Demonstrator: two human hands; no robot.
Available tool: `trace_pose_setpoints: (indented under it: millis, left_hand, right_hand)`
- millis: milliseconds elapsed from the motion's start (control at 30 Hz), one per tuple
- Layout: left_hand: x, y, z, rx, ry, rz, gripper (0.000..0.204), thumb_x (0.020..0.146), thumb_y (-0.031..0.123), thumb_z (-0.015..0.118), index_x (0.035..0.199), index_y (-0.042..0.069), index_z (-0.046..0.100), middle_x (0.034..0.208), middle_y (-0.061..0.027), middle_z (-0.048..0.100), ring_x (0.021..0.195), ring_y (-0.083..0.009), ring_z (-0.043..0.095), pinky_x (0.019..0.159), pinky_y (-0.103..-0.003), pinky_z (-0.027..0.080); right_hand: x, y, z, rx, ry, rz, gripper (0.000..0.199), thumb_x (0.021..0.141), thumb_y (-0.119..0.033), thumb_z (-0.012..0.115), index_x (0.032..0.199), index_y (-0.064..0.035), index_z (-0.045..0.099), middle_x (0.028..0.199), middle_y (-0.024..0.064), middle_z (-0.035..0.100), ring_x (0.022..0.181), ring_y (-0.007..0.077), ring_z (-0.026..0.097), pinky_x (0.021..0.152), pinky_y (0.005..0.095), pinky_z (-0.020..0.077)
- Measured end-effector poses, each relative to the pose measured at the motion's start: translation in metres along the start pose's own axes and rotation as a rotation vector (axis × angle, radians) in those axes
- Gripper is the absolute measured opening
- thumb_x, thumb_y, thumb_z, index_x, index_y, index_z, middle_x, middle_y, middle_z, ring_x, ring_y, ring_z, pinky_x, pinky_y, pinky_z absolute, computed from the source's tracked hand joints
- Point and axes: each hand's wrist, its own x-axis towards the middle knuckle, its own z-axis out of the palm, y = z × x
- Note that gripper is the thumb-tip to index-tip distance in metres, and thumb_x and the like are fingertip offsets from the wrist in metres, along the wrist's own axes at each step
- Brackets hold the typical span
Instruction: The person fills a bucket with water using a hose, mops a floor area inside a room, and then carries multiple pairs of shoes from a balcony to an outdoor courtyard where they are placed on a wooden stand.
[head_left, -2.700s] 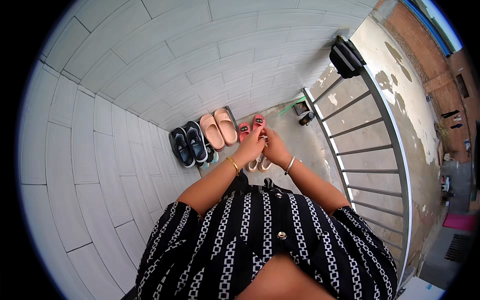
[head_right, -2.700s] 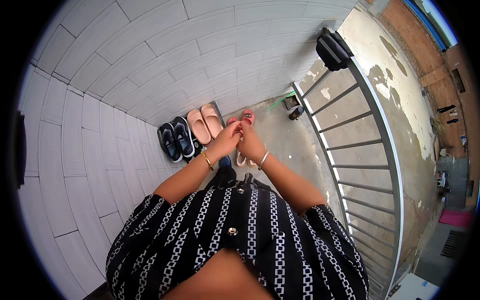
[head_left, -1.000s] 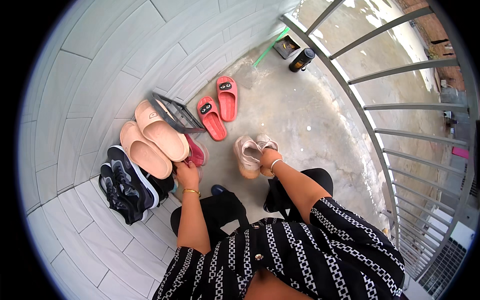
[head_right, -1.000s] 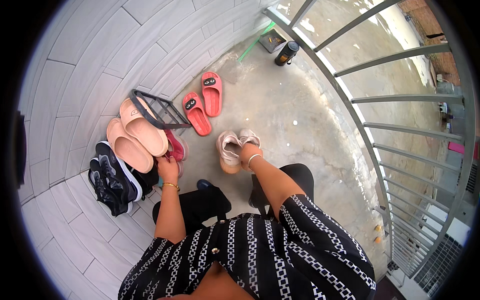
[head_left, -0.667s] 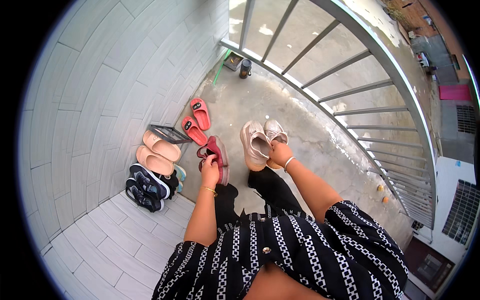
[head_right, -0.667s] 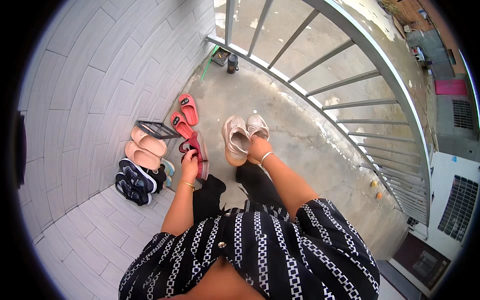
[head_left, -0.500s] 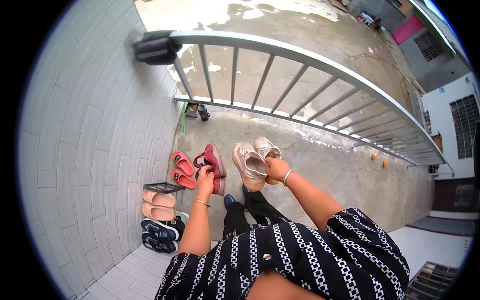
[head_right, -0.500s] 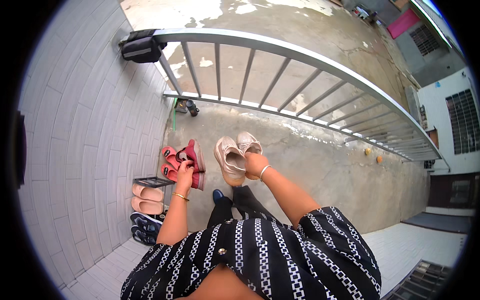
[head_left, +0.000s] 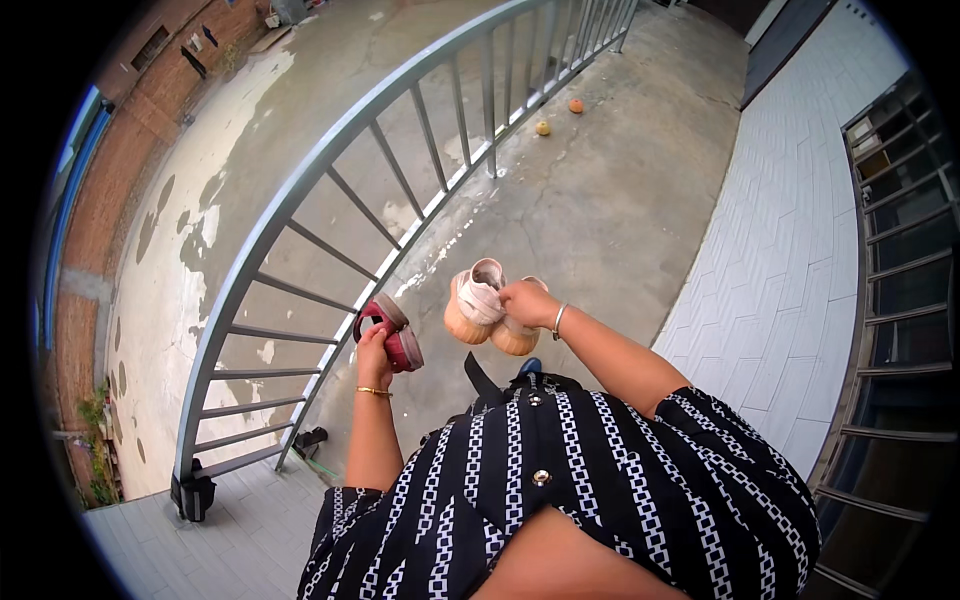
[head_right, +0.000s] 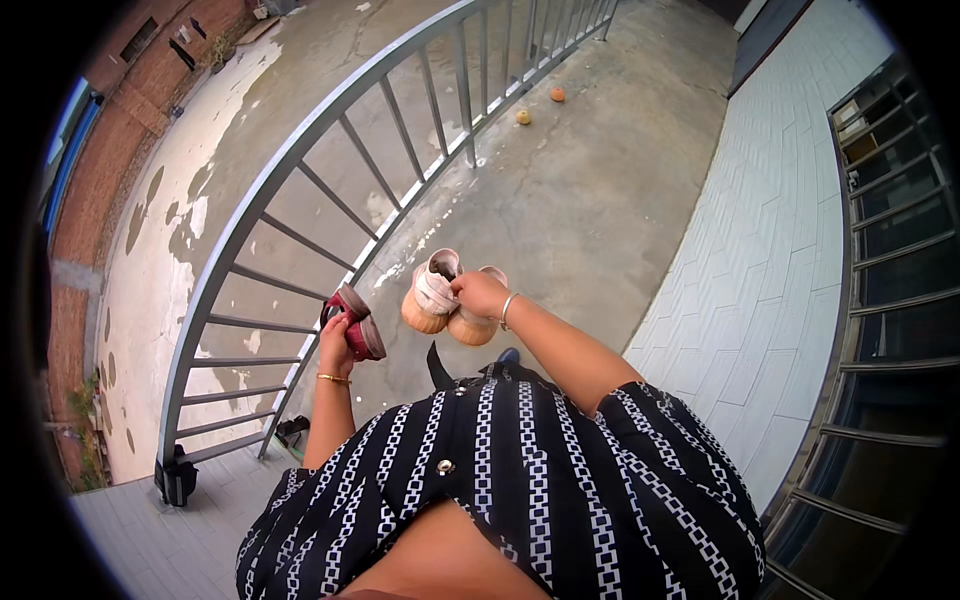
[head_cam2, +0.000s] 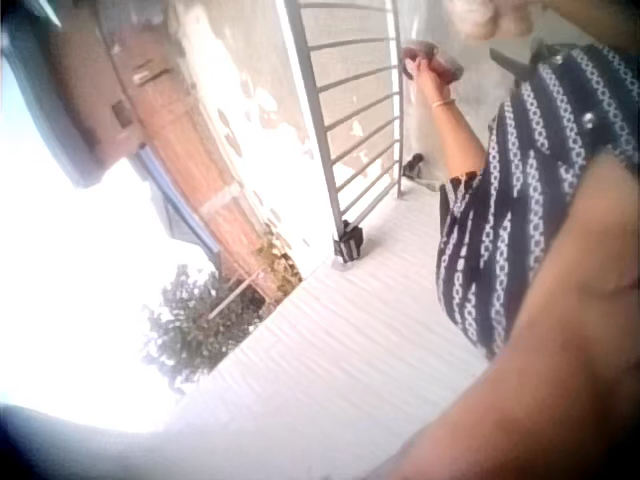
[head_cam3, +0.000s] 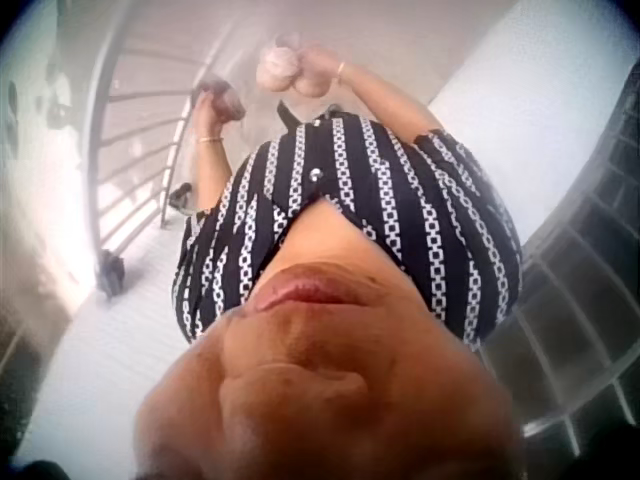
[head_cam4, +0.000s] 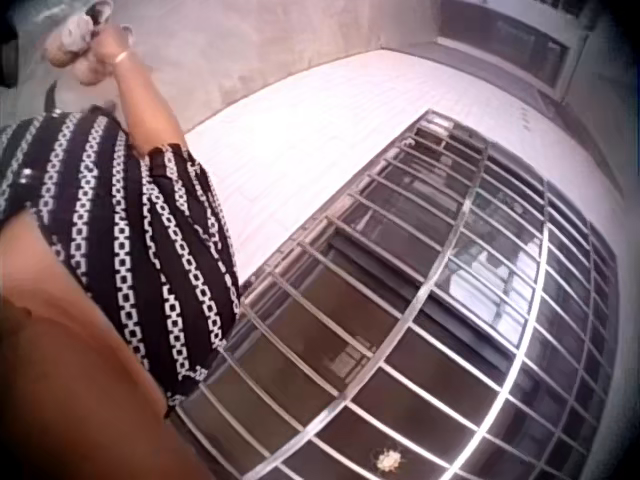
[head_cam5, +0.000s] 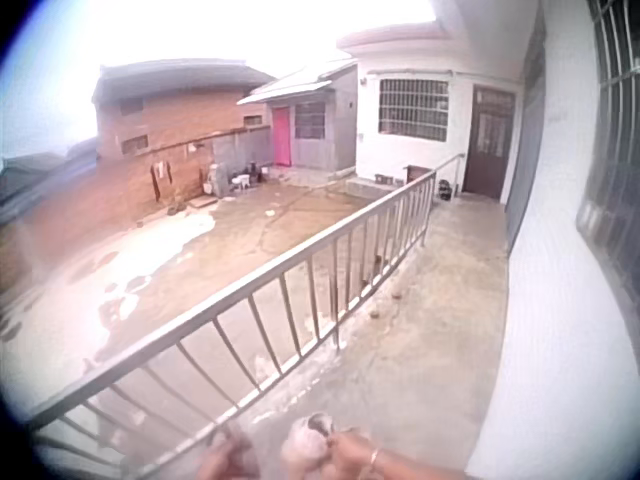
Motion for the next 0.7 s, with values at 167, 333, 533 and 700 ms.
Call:
trace_pose_setpoints:
  millis: [167,333,533,700]
  left_hand:
    - [0.080,0.063,0.224,0.179,-0.287,0.026,0.018,0.089,0.014,0.047,0.097,0.001,0.057,0.081,-0.0008,0.059,0.068,-0.0074,0.053,0.059,-0.023,0.044]
    - [0.153,0.121,0.443,0.175,-0.576,0.121,0.022,0.090,0.023,0.049,0.093,0.003,0.058,0.078,0.0022,0.057,0.064,-0.0049,0.050,0.056,-0.020,0.040]
    - [0.229,0.158,0.667,0.101,-0.783,0.033,0.027,0.087,0.030,0.054,0.091,0.003,0.058,0.078,0.0016,0.055,0.066,-0.0057,0.050,0.057,-0.021,0.041]
    - [0.272,0.193,0.855,0.248,-0.963,-0.046,0.034,0.086,0.038,0.054,0.092,0.004,0.058,0.076,0.0014,0.054,0.062,-0.0062,0.049,0.053,-0.021,0.039]
  right_hand:
    - [0.000,0.057,-0.155,0.208,0.307,0.214,0.025,0.078,-0.012,0.045,0.091,-0.0036,0.065,0.092,0.0165,0.063,0.084,0.0238,0.059,0.076,0.0319,0.0445]
    - [0.033,0.149,-0.304,0.917,0.480,0.064,0.030,0.083,-0.017,0.044,0.103,0.0003,0.058,0.103,0.0072,0.058,0.094,0.0170,0.056,0.082,0.0305,0.0437]
    - [0.083,0.216,-0.482,1.211,0.780,-0.074,0.030,0.090,-0.024,0.048,0.108,-0.0001,0.052,0.102,0.0060,0.057,0.090,0.0127,0.056,0.077,0.0278,0.0463]
    - [0.115,0.296,-0.626,1.178,0.968,0.037,0.027,0.088,-0.021,0.051,0.105,0.0004,0.053,0.098,0.0058,0.058,0.086,0.0114,0.056,0.072,0.0268,0.0471]
